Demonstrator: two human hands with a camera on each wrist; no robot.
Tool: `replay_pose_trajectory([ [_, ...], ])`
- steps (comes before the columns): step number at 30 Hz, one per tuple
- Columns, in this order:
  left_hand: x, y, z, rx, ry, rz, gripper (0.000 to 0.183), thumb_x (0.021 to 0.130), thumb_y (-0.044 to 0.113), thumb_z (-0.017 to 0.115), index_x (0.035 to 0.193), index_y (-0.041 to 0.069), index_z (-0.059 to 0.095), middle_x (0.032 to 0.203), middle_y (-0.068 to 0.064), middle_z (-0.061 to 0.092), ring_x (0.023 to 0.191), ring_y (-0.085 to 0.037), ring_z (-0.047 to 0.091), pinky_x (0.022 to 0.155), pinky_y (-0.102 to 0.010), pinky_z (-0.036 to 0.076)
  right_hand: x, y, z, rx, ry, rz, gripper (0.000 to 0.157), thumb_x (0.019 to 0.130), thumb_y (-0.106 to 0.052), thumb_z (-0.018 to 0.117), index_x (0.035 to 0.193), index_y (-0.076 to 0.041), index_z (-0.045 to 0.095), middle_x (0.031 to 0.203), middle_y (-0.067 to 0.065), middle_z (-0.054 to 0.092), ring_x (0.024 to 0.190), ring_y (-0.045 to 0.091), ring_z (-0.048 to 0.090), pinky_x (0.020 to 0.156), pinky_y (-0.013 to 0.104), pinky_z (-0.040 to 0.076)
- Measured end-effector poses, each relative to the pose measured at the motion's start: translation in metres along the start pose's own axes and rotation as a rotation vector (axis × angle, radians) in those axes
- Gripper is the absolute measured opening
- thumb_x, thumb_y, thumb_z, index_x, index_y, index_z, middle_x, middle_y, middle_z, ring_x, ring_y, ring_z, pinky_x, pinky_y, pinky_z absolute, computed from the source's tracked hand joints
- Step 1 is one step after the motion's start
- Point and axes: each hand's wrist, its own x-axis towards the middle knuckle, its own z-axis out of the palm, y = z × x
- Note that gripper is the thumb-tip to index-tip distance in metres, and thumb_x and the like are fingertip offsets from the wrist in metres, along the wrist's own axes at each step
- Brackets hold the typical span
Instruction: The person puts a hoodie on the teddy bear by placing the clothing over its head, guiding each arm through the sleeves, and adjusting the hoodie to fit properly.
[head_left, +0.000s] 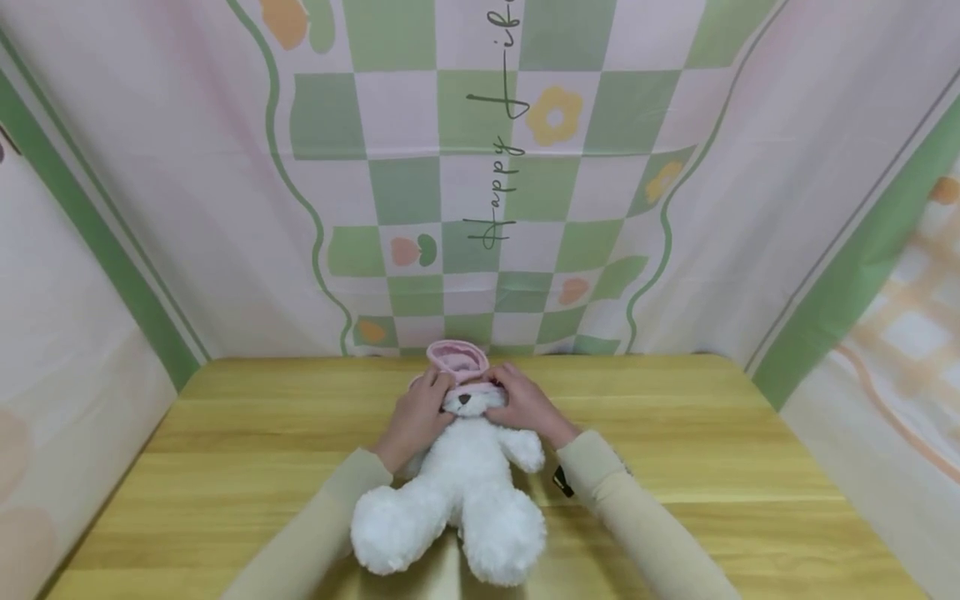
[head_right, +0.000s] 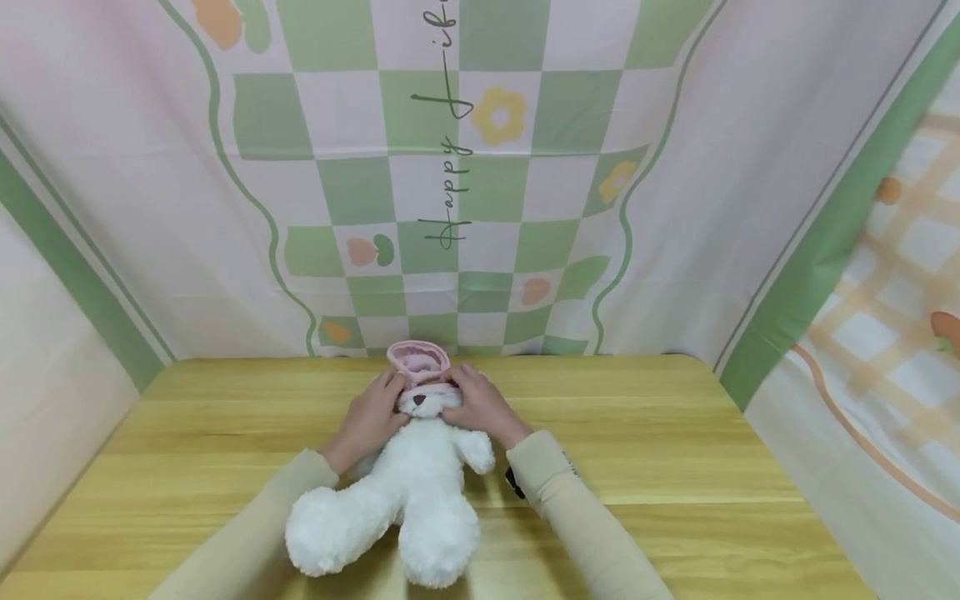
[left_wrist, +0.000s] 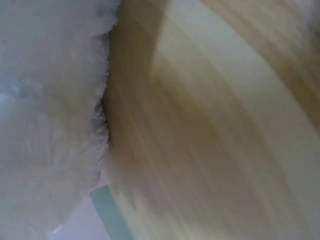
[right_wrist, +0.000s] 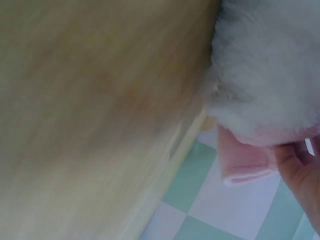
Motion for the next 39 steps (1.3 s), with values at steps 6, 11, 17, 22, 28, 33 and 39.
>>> replay_pose_trajectory([
  [6,-0.004,-0.004,0.003,-0.067,0.094,0.026,0.029,0.076,0.007,0.074,0.101,0.008,0.059,0.104,-0.009,0.058,0.090,-0.029,0.059,0.069,-0.042,0.053,-0.003,0.001,0.003,0.013,0.085,-0.018,0.029,0.075,-0.008,0.071,0.102,-0.003,0.060,0.093,0.011,0.057,0.082,0.018,0.053,0.073,0.032,0.049],
  [11,-0.006,-0.007,0.001,-0.071,0.102,0.067,0.037,0.076,0.022,0.077,0.105,0.009,0.058,0.104,-0.008,0.055,0.085,-0.020,0.054,0.066,-0.032,0.051,-0.005,0.003,0.008,-0.014,0.216,-0.151,0.016,0.073,-0.002,0.071,0.084,-0.005,0.060,0.078,0.007,0.056,0.071,0.012,0.046,0.065,0.024,0.044],
  [17,-0.003,-0.003,0.000,0.050,0.188,0.252,0.017,0.081,0.015,0.070,0.086,0.011,0.055,0.094,-0.005,0.051,0.076,-0.014,0.049,0.058,-0.024,0.045,-0.006,0.006,0.010,-0.083,0.283,-0.268,0.021,0.068,0.004,0.071,0.074,-0.007,0.055,0.074,0.005,0.054,0.069,0.013,0.046,0.065,0.024,0.041],
  [22,-0.001,-0.002,-0.001,0.011,0.153,0.243,0.023,0.080,0.016,0.074,0.095,0.008,0.058,0.101,-0.008,0.059,0.089,-0.020,0.059,0.070,-0.031,0.055,-0.015,0.009,0.002,0.075,0.142,-0.135,0.017,0.080,-0.005,0.072,0.088,-0.004,0.057,0.096,0.013,0.054,0.083,0.018,0.052,0.073,0.024,0.050],
  [28,-0.011,-0.022,-0.013,-0.354,-0.079,0.126,0.046,0.084,0.007,0.067,0.126,0.000,0.053,0.119,-0.015,0.058,0.109,-0.027,0.059,0.095,-0.037,0.052,-0.031,0.021,-0.009,0.098,0.040,-0.147,0.033,0.075,0.010,0.062,0.106,0.001,0.054,0.113,0.017,0.048,0.103,0.029,0.053,0.092,0.042,0.051],
  [33,-0.023,-0.034,-0.023,-0.415,-0.189,0.157,0.054,0.086,0.007,0.060,0.137,-0.001,0.045,0.137,-0.018,0.047,0.118,-0.032,0.054,0.099,-0.043,0.049,-0.031,0.023,-0.008,-0.007,0.000,-0.158,0.041,0.076,0.008,0.070,0.113,0.003,0.052,0.119,0.018,0.053,0.112,0.033,0.053,0.098,0.047,0.047],
  [39,-0.032,-0.029,-0.023,-0.427,-0.300,0.069,0.077,0.084,0.026,0.069,0.148,0.004,0.031,0.150,-0.015,0.031,0.131,-0.034,0.044,0.106,-0.051,0.042,-0.025,0.017,-0.005,-0.121,0.009,-0.073,0.034,0.076,-0.006,0.077,0.106,-0.003,0.059,0.111,0.011,0.064,0.105,0.026,0.060,0.094,0.042,0.051],
])
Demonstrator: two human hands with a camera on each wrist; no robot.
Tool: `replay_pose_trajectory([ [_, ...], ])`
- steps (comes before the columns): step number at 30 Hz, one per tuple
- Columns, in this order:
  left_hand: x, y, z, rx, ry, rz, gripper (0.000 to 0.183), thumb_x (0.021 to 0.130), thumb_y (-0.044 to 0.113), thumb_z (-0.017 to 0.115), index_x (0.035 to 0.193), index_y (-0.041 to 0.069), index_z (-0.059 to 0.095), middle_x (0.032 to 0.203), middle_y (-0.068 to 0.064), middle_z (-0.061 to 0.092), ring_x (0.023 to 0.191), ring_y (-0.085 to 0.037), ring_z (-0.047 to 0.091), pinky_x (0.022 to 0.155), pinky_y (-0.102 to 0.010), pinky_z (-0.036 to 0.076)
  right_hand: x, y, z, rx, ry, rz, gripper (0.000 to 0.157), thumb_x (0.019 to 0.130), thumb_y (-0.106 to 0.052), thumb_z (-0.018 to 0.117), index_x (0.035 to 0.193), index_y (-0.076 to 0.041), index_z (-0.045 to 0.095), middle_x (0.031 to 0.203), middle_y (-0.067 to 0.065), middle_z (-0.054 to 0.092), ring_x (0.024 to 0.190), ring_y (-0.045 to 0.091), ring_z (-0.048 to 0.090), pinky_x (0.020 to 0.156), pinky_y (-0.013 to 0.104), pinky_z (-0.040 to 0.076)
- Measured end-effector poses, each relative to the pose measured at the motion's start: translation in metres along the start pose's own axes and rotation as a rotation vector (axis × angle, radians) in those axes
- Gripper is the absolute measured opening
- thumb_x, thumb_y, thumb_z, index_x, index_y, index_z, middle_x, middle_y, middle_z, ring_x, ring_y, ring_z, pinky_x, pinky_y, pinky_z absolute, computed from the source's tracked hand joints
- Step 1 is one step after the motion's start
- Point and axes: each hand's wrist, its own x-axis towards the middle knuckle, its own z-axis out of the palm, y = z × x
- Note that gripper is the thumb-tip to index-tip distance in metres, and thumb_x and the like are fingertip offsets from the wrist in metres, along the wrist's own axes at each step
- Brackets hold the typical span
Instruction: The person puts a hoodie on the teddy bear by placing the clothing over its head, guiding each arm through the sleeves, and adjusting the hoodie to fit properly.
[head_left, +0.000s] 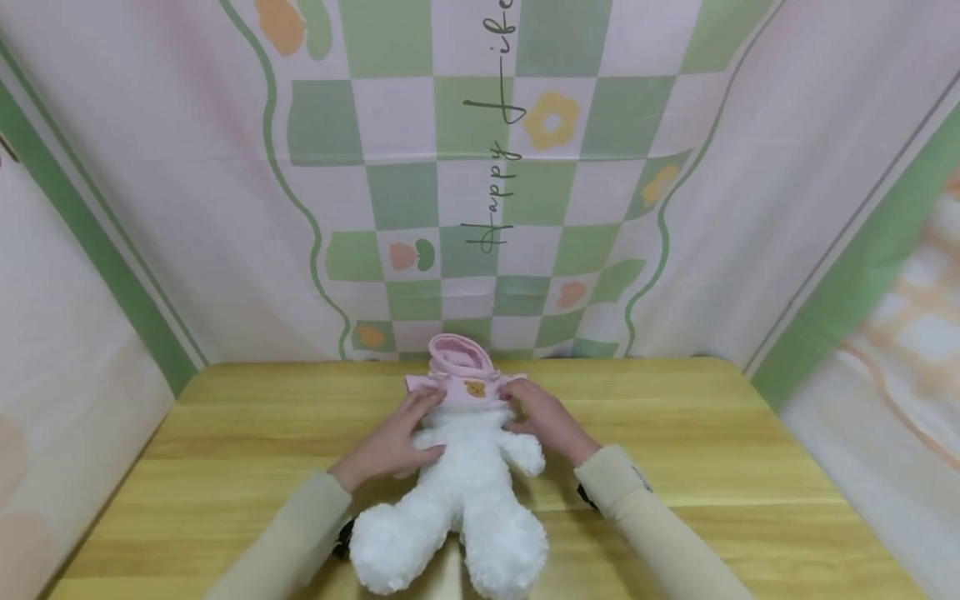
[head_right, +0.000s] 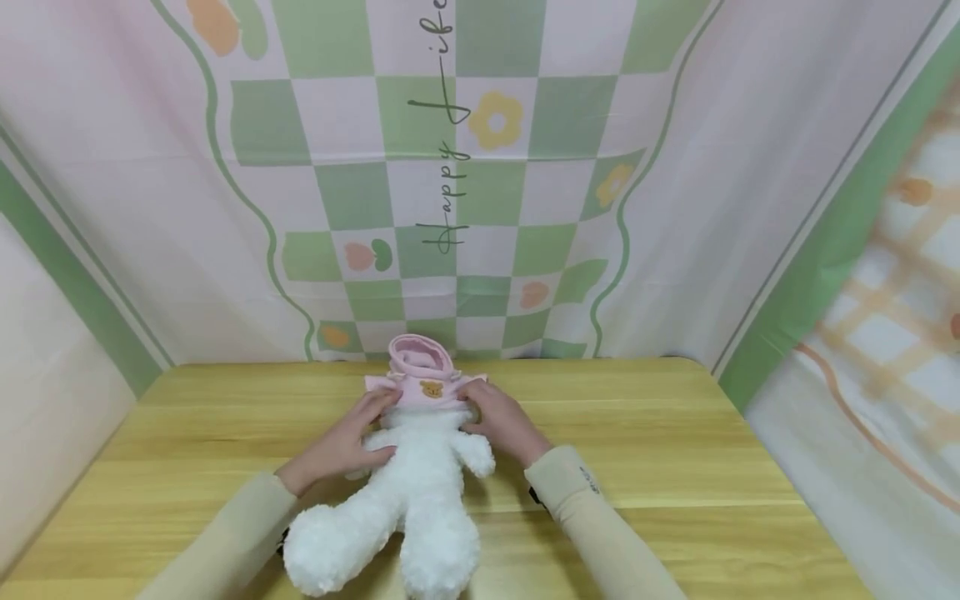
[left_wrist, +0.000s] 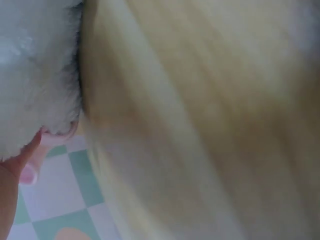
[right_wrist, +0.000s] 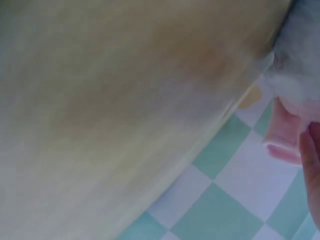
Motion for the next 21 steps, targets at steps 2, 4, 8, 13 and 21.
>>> replay_pose_trajectory([
  [2,0.000,0.000,0.003,-0.015,0.013,0.003,0.078,0.084,0.024,0.070,0.148,0.003,0.031,0.150,-0.015,0.031,0.133,-0.034,0.041,0.108,-0.052,0.040,0.000,-0.001,0.000,-0.043,0.003,-0.003,0.026,0.076,-0.008,0.077,0.096,-0.007,0.061,0.100,0.006,0.065,0.094,0.020,0.061,0.087,0.037,0.053],
  [4,0.001,0.000,0.006,-0.010,0.027,0.021,0.077,0.083,0.023,0.070,0.147,0.003,0.032,0.149,-0.015,0.032,0.134,-0.033,0.039,0.108,-0.052,0.040,-0.001,-0.002,0.000,-0.115,0.010,-0.025,0.023,0.074,-0.010,0.078,0.084,-0.010,0.058,0.086,0.001,0.062,0.080,0.013,0.057,0.075,0.028,0.053],
  [8,0.003,0.002,0.012,0.012,0.049,0.040,0.078,0.082,0.023,0.070,0.147,0.003,0.033,0.148,-0.014,0.031,0.136,-0.032,0.036,0.109,-0.051,0.039,-0.003,-0.003,0.004,-0.228,0.044,-0.049,0.029,0.074,-0.008,0.076,0.070,-0.013,0.048,0.065,-0.004,0.046,0.062,0.007,0.040,0.056,0.017,0.037],
  [13,0.002,0.004,0.011,-0.022,0.040,-0.017,0.083,0.079,0.027,0.074,0.146,0.002,0.033,0.148,-0.017,0.029,0.133,-0.034,0.039,0.107,-0.052,0.041,-0.006,-0.003,0.004,-0.069,0.018,0.070,0.022,0.078,-0.007,0.073,0.074,-0.012,0.051,0.066,-0.004,0.049,0.063,0.006,0.043,0.057,0.015,0.036],
  [21,0.001,0.000,-0.011,0.035,-0.149,-0.065,0.110,0.067,0.033,0.085,0.152,0.005,0.021,0.152,-0.022,0.019,0.136,-0.040,0.034,0.109,-0.054,0.037,-0.013,0.000,-0.013,0.215,-0.082,0.189,0.013,0.089,-0.018,0.066,0.096,-0.008,0.068,0.095,0.008,0.072,0.092,0.020,0.067,0.082,0.026,0.055],
])
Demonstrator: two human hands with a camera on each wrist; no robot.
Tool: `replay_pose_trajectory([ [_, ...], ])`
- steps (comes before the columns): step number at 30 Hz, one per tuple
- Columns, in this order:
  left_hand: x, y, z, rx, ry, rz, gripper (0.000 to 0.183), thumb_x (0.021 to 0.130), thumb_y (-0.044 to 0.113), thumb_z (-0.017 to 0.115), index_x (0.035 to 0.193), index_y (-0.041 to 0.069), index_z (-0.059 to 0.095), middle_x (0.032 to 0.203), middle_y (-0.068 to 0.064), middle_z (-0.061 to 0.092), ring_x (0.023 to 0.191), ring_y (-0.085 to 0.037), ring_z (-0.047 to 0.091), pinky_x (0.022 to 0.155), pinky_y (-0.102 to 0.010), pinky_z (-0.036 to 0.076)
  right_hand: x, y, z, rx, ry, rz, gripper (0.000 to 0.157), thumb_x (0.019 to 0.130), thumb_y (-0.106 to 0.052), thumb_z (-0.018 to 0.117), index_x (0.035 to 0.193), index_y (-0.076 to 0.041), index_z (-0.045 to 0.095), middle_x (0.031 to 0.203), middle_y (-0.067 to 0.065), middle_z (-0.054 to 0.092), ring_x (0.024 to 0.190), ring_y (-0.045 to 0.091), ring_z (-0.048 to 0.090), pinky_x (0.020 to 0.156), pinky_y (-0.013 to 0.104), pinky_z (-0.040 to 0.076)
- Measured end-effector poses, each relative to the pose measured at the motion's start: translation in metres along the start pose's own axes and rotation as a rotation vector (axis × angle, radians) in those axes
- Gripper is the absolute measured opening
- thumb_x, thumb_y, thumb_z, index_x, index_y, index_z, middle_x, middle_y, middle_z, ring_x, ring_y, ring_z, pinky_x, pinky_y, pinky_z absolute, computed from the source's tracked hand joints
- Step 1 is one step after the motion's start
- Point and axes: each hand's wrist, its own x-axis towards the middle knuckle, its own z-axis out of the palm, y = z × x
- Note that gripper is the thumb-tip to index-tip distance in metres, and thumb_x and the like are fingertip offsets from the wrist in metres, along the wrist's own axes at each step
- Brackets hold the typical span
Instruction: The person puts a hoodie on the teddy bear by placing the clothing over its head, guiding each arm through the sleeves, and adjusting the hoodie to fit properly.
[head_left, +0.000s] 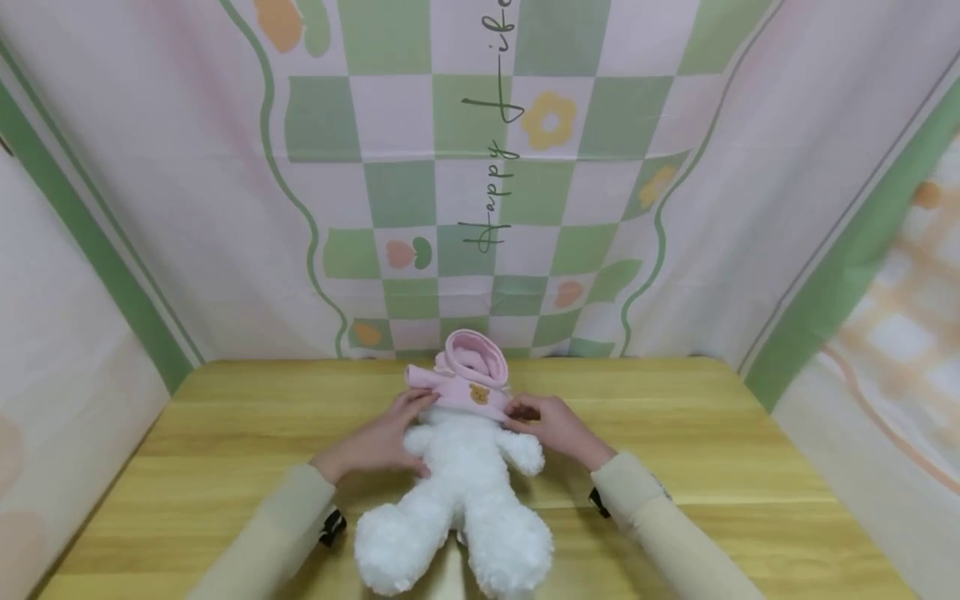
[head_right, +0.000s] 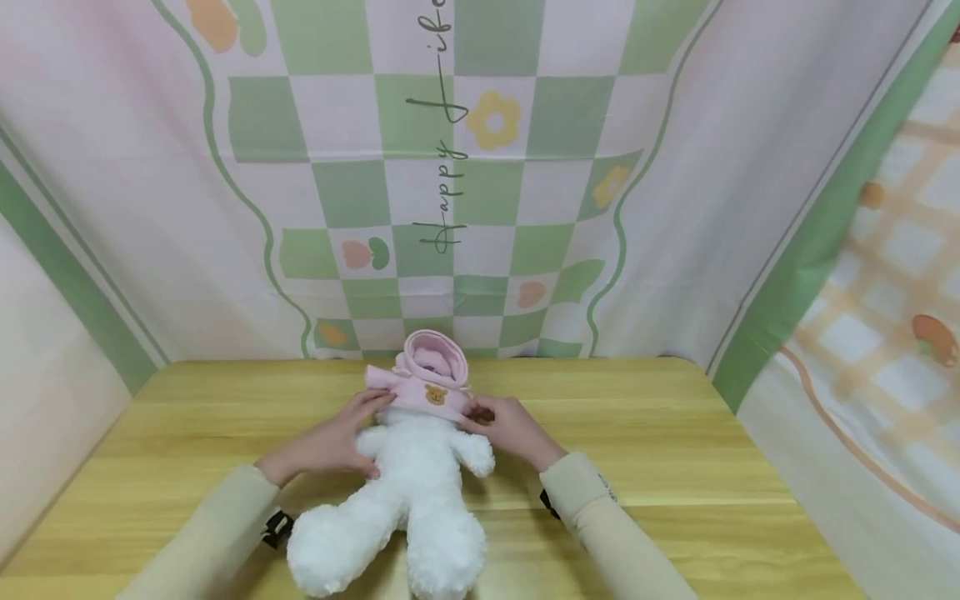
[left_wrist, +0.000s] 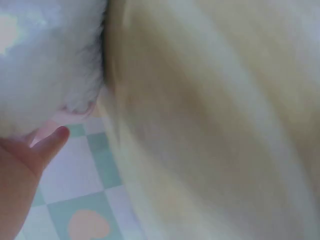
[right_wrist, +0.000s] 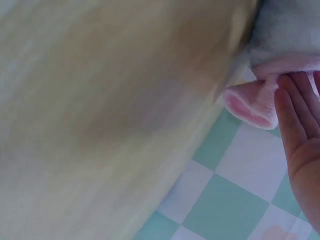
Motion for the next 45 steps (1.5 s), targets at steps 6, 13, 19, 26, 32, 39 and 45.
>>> replay_pose_trajectory([
  [6,-0.003,-0.003,0.000,0.181,0.022,0.070,0.097,0.074,0.018,0.081,0.151,0.005,0.024,0.144,-0.024,0.029,0.122,-0.035,0.050,0.100,-0.045,0.049,0.001,-0.004,-0.002,0.044,-0.037,0.018,0.024,0.094,-0.026,0.059,0.105,-0.007,0.068,0.101,0.008,0.071,0.096,0.020,0.065,0.084,0.027,0.054],
  [13,0.003,0.006,0.020,0.419,0.215,0.130,0.089,0.065,0.027,0.085,0.138,0.000,0.043,0.137,-0.019,0.047,0.122,-0.033,0.052,0.105,-0.044,0.045,-0.001,-0.004,0.003,0.095,-0.058,0.049,0.040,0.090,-0.028,0.065,0.115,0.003,0.061,0.111,0.016,0.064,0.103,0.026,0.060,0.091,0.036,0.052],
  [19,0.008,0.015,0.031,0.559,0.296,0.104,0.077,0.064,0.030,0.082,0.129,0.002,0.050,0.125,-0.012,0.058,0.117,-0.027,0.056,0.108,-0.051,0.041,-0.003,-0.003,0.003,0.072,-0.034,0.037,0.040,0.082,-0.029,0.074,0.108,-0.001,0.060,0.102,0.009,0.062,0.096,0.018,0.057,0.085,0.029,0.050],
  [26,0.009,0.016,0.035,0.640,0.340,0.110,0.051,0.067,0.017,0.078,0.113,0.008,0.058,0.112,-0.005,0.066,0.108,-0.022,0.061,0.107,-0.052,0.041,-0.003,-0.005,0.004,0.075,-0.021,-0.012,0.033,0.080,-0.029,0.076,0.097,-0.008,0.058,0.092,0.002,0.059,0.087,0.014,0.052,0.077,0.024,0.046],
  [32,0.011,0.011,0.035,0.746,0.472,0.252,0.047,0.065,0.008,0.081,0.107,0.011,0.060,0.099,-0.003,0.065,0.085,-0.018,0.065,0.078,-0.031,0.056,-0.006,-0.007,0.005,0.024,0.008,0.017,0.036,0.080,-0.030,0.076,0.100,-0.006,0.058,0.095,0.006,0.060,0.090,0.018,0.055,0.080,0.030,0.048],
  [39,0.007,0.012,0.031,0.785,0.416,0.207,0.070,0.069,0.026,0.085,0.128,0.008,0.052,0.123,-0.011,0.057,0.112,-0.026,0.057,0.098,-0.040,0.049,-0.008,-0.018,0.007,-0.084,0.091,-0.117,0.053,0.082,-0.029,0.074,0.124,-0.002,0.056,0.124,0.013,0.054,0.112,0.029,0.054,0.095,0.046,0.048],
  [45,0.007,0.015,0.023,0.946,0.282,0.210,0.078,0.080,0.027,0.074,0.146,0.008,0.036,0.154,-0.019,0.031,0.142,-0.035,0.032,0.112,-0.047,0.037,0.000,-0.029,0.011,-0.121,0.100,-0.267,0.052,0.082,-0.022,0.074,0.125,0.002,0.058,0.128,0.016,0.056,0.121,0.033,0.052,0.100,0.049,0.047],
])
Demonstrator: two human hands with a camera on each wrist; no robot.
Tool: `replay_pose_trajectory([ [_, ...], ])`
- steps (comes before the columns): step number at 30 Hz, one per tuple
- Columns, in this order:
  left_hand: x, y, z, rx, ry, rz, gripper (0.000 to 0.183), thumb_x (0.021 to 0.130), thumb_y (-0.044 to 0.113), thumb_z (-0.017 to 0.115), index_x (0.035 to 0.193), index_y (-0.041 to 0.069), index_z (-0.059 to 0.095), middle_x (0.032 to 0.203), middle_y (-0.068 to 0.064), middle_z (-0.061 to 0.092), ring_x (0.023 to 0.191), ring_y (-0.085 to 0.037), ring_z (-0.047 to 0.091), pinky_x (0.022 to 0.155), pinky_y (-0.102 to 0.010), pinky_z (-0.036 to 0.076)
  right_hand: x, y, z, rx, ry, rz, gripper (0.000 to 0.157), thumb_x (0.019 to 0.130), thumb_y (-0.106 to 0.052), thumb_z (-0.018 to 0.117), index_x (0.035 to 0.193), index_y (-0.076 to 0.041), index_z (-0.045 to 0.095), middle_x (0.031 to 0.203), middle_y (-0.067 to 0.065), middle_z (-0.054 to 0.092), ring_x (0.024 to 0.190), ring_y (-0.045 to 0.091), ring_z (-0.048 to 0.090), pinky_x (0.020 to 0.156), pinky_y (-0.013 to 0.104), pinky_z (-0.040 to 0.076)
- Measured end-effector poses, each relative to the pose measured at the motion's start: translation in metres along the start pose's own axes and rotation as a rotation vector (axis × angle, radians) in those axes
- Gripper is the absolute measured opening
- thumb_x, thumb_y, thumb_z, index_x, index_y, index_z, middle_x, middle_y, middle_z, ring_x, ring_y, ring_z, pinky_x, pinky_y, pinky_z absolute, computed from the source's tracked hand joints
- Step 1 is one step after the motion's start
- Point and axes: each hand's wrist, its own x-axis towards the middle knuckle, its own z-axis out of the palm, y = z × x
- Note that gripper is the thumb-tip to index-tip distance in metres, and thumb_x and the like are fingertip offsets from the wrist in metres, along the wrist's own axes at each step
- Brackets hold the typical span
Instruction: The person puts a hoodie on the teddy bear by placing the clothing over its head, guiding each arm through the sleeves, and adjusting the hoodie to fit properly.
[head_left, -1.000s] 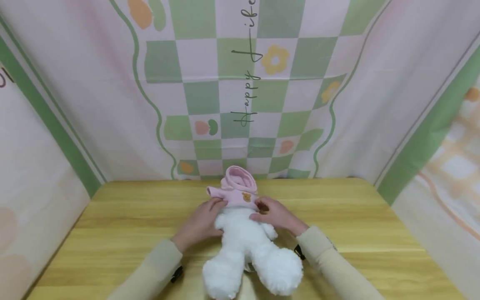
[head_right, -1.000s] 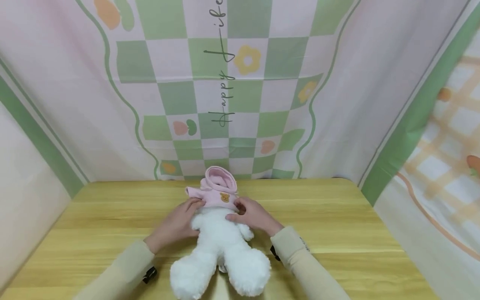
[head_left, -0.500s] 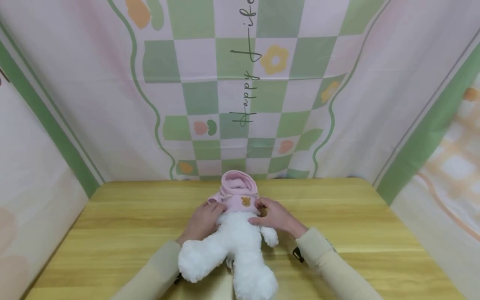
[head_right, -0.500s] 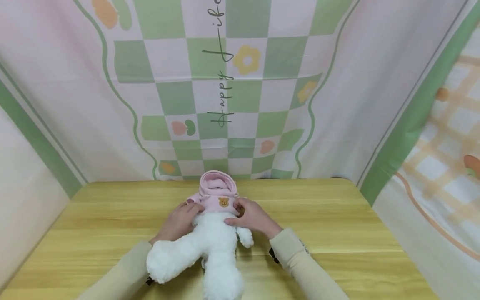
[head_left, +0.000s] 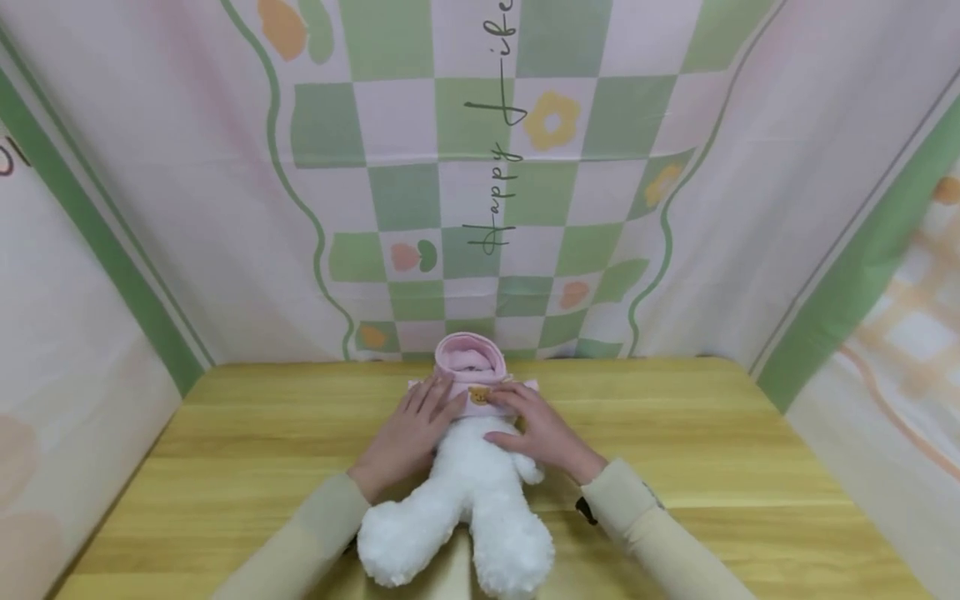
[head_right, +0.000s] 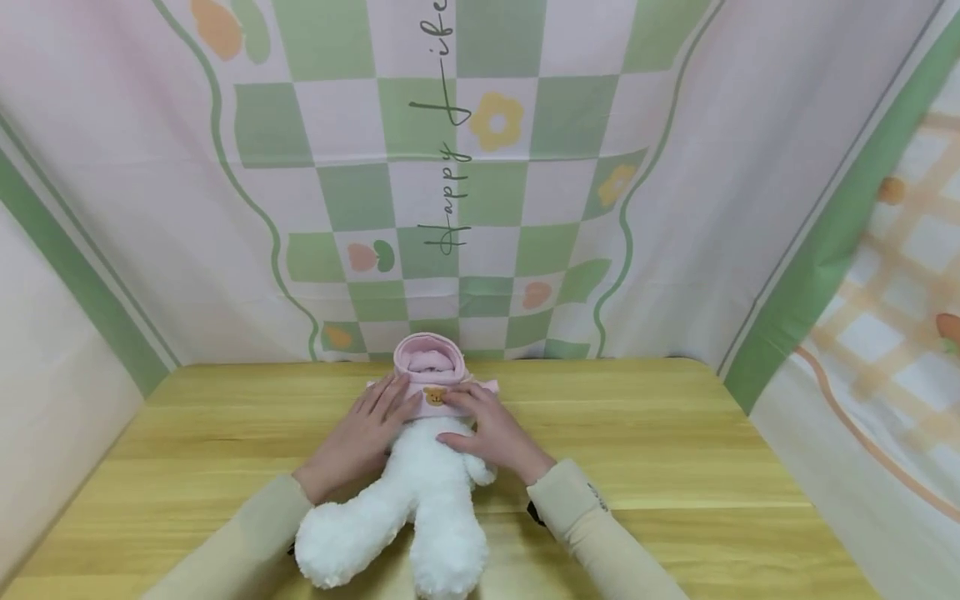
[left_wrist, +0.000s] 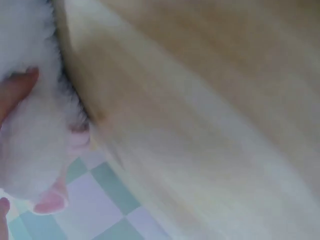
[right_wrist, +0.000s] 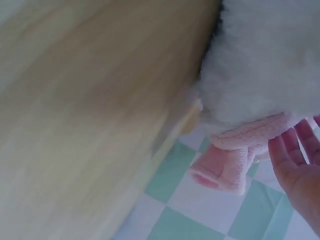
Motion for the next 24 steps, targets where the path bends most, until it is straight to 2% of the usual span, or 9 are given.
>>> replay_pose_trajectory([
  [2,0.002,-0.001,-0.003,-0.037,-0.053,-0.002,0.081,0.080,0.026,0.074,0.147,0.007,0.033,0.156,-0.021,0.025,0.144,-0.036,0.028,0.113,-0.050,0.034,0.000,0.001,0.001,0.011,0.004,-0.010,0.051,0.081,-0.020,0.075,0.124,0.002,0.059,0.127,0.017,0.057,0.120,0.033,0.053,0.099,0.049,0.047],
  [4,0.004,-0.002,-0.004,-0.084,-0.086,-0.007,0.083,0.079,0.028,0.076,0.147,0.008,0.033,0.155,-0.021,0.027,0.143,-0.035,0.029,0.114,-0.053,0.033,0.000,0.005,0.002,0.017,0.007,-0.030,0.051,0.080,-0.020,0.075,0.124,0.002,0.059,0.126,0.017,0.058,0.120,0.033,0.053,0.099,0.049,0.047],
  [8,0.007,-0.003,-0.001,-0.162,-0.090,0.004,0.084,0.076,0.028,0.079,0.145,0.011,0.035,0.149,-0.018,0.039,0.138,-0.030,0.040,0.113,-0.051,0.035,-0.004,0.014,0.000,0.060,-0.020,-0.055,0.052,0.081,-0.025,0.074,0.124,-0.001,0.060,0.126,0.015,0.061,0.119,0.033,0.054,0.099,0.050,0.046],
  [12,0.008,-0.001,0.000,-0.196,-0.038,0.025,0.078,0.074,0.025,0.080,0.140,0.014,0.040,0.137,-0.014,0.050,0.127,-0.027,0.050,0.110,-0.048,0.039,-0.009,0.017,-0.003,0.123,-0.078,-0.034,0.054,0.080,-0.032,0.075,0.124,-0.005,0.061,0.127,0.012,0.062,0.120,0.031,0.054,0.100,0.049,0.045],
  [15,0.007,0.001,0.001,-0.183,0.018,0.042,0.074,0.073,0.022,0.081,0.137,0.016,0.044,0.129,-0.009,0.054,0.121,-0.025,0.053,0.108,-0.047,0.041,-0.012,0.018,-0.004,0.139,-0.097,-0.025,0.049,0.079,-0.032,0.076,0.120,-0.007,0.063,0.121,0.010,0.064,0.113,0.025,0.058,0.097,0.041,0.048],
  [20,0.002,0.004,0.006,-0.147,0.142,0.110,0.063,0.073,0.015,0.078,0.131,0.014,0.053,0.118,-0.003,0.062,0.111,-0.018,0.059,0.101,-0.040,0.048,-0.013,0.019,-0.002,0.165,-0.108,-0.043,0.040,0.079,-0.027,0.077,0.112,-0.009,0.063,0.113,0.006,0.066,0.102,0.015,0.060,0.089,0.029,0.051],
  [24,-0.001,0.006,0.008,-0.149,0.163,0.100,0.060,0.074,0.013,0.078,0.129,0.015,0.055,0.114,-0.002,0.063,0.109,-0.016,0.059,0.098,-0.039,0.050,-0.014,0.016,-0.001,0.161,-0.088,-0.039,0.041,0.079,-0.027,0.077,0.112,-0.009,0.061,0.113,0.007,0.063,0.104,0.017,0.058,0.090,0.030,0.051],
])
